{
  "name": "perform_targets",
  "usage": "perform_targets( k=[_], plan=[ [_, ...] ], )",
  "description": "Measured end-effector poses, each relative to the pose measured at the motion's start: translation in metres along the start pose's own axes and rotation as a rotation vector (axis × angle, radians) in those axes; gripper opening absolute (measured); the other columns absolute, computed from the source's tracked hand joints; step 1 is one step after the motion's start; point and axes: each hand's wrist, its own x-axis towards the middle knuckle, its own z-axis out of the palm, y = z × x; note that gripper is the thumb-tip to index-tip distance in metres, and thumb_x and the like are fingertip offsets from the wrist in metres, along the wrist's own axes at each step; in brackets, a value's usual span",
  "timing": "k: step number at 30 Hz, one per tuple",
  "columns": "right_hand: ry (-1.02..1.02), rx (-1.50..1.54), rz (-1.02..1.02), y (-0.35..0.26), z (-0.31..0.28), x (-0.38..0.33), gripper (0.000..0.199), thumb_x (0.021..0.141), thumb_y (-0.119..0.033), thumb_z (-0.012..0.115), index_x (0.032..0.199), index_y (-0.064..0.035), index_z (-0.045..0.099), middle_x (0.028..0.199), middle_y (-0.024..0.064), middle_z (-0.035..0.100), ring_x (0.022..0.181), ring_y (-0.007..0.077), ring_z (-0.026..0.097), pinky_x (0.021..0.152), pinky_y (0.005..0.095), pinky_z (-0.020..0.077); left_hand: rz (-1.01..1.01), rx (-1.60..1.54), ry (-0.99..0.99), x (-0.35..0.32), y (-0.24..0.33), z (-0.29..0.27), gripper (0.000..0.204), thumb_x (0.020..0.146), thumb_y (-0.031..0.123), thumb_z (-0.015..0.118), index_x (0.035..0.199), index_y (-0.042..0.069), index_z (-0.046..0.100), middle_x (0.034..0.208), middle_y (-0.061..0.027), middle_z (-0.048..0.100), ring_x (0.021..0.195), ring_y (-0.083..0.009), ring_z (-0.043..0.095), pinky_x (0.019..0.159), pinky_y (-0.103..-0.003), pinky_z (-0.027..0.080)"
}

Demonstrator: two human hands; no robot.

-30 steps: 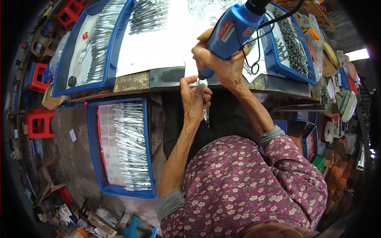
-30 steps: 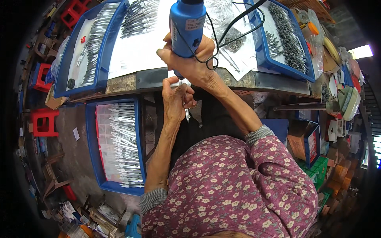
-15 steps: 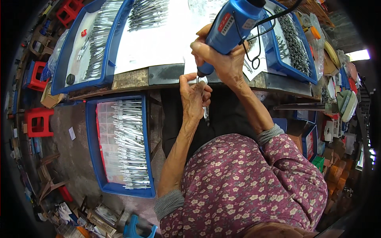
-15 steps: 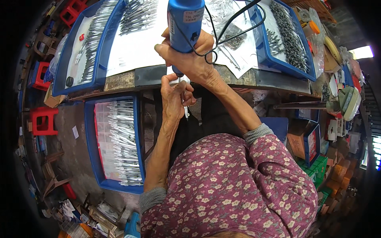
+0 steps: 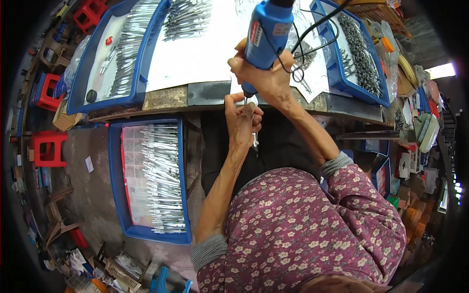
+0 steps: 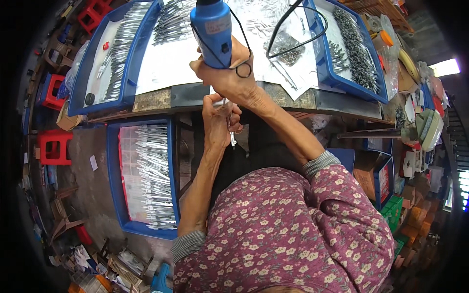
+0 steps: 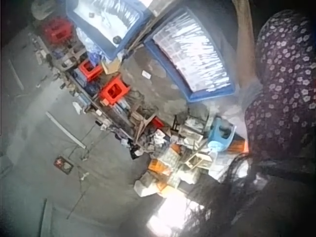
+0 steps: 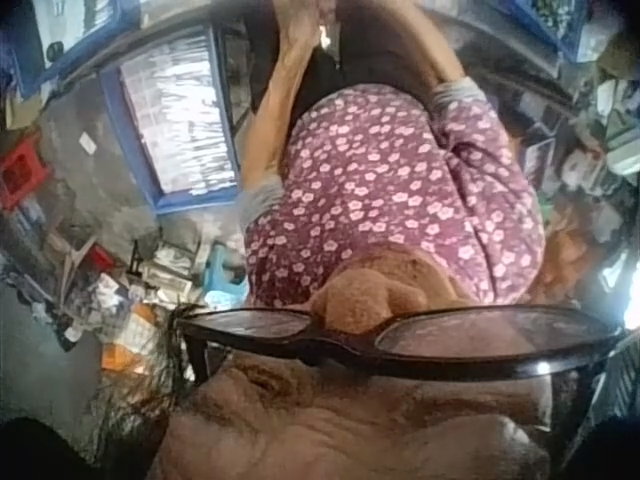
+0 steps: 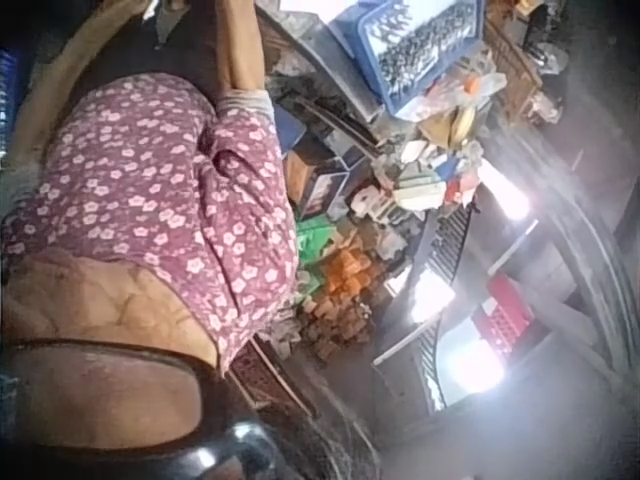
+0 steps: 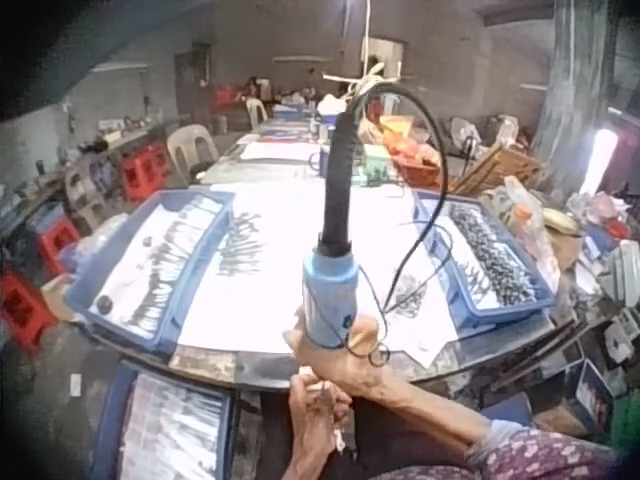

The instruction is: Using an electric screwdriver to tighten screws on small metal frame components.

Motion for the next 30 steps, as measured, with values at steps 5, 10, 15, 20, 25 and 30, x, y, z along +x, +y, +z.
perform_targets(
  k=[5, 10, 15, 20, 25, 30],
  plan=[
    [-0.023, -0.138, -0.119, 0.003, -0.002, -0.003, 0.017, 0.068, -0.002, 0.065, 0.082, 0.0013, 0.056, 0.06, 0.0045, 0.058, 0.051, 0.0093, 0.057, 0.046, 0.021, 0.0471, 0.007, 0.012, 0.021, -0.002, 0.003, 0.005, 0.025, 0.082, 0.008, 0.049, 0.099, 0.007, 0.031, 0.062, -0.0077, 0.049, 0.043, -0.0057, 0.039, 0.034, -0.017, 0.028],
    [-0.017, 0.119, 0.118, -0.014, 0.004, -0.004, 0.018, 0.066, -0.002, 0.066, 0.082, 0.0007, 0.057, 0.06, 0.0057, 0.059, 0.05, 0.0094, 0.056, 0.045, 0.0209, 0.0464, -0.015, -0.016, 0.007, -0.002, 0.002, 0.0, 0.024, 0.082, 0.008, 0.048, 0.098, 0.007, 0.031, 0.062, -0.0076, 0.049, 0.042, -0.0058, 0.038, 0.034, -0.017, 0.028],
    [0.046, 0.11, -0.073, -0.01, -0.013, 0.009, 0.018, 0.069, 0.003, 0.062, 0.085, 0.0018, 0.056, 0.061, 0.0074, 0.058, 0.049, 0.0128, 0.056, 0.044, 0.0247, 0.0459, -0.005, 0.06, 0.007, -0.002, 0.007, 0.002, 0.021, 0.085, 0.011, 0.047, 0.099, 0.007, 0.031, 0.061, -0.0073, 0.048, 0.043, -0.0062, 0.037, 0.034, -0.017, 0.028],
    [0.093, 0.088, -0.036, -0.004, -0.008, 0.005, 0.018, 0.069, 0.004, 0.06, 0.086, 0.0039, 0.055, 0.06, 0.0078, 0.057, 0.048, 0.013, 0.055, 0.045, 0.0245, 0.0454, -0.066, 0.108, -0.024, -0.015, 0.02, -0.001, 0.028, 0.08, 0.004, 0.048, 0.104, 0.006, 0.033, 0.066, -0.0103, 0.05, 0.048, -0.0099, 0.041, 0.036, -0.019, 0.028],
    [0.073, 0.087, -0.016, 0.0, -0.004, 0.002, 0.017, 0.069, 0.002, 0.06, 0.085, 0.004, 0.055, 0.06, 0.0072, 0.057, 0.049, 0.0124, 0.055, 0.046, 0.0235, 0.0453, 0.069, 0.156, 0.132, -0.052, 0.044, -0.038, 0.028, 0.086, 0.015, 0.049, 0.107, 0.005, 0.033, 0.062, -0.0054, 0.05, 0.045, -0.0039, 0.04, 0.033, -0.015, 0.028],
    [0.073, 0.106, 0.017, 0.004, -0.005, 0.003, 0.014, 0.07, 0.001, 0.06, 0.084, 0.0022, 0.056, 0.059, 0.0068, 0.057, 0.05, 0.0115, 0.056, 0.047, 0.0232, 0.0462, 0.345, 0.395, 0.569, -0.067, 0.061, -0.118, 0.02, 0.085, 0.015, 0.05, 0.099, 0.002, 0.043, 0.07, -0.009, 0.06, 0.058, -0.0097, 0.051, 0.054, -0.022, 0.042]
  ],
)
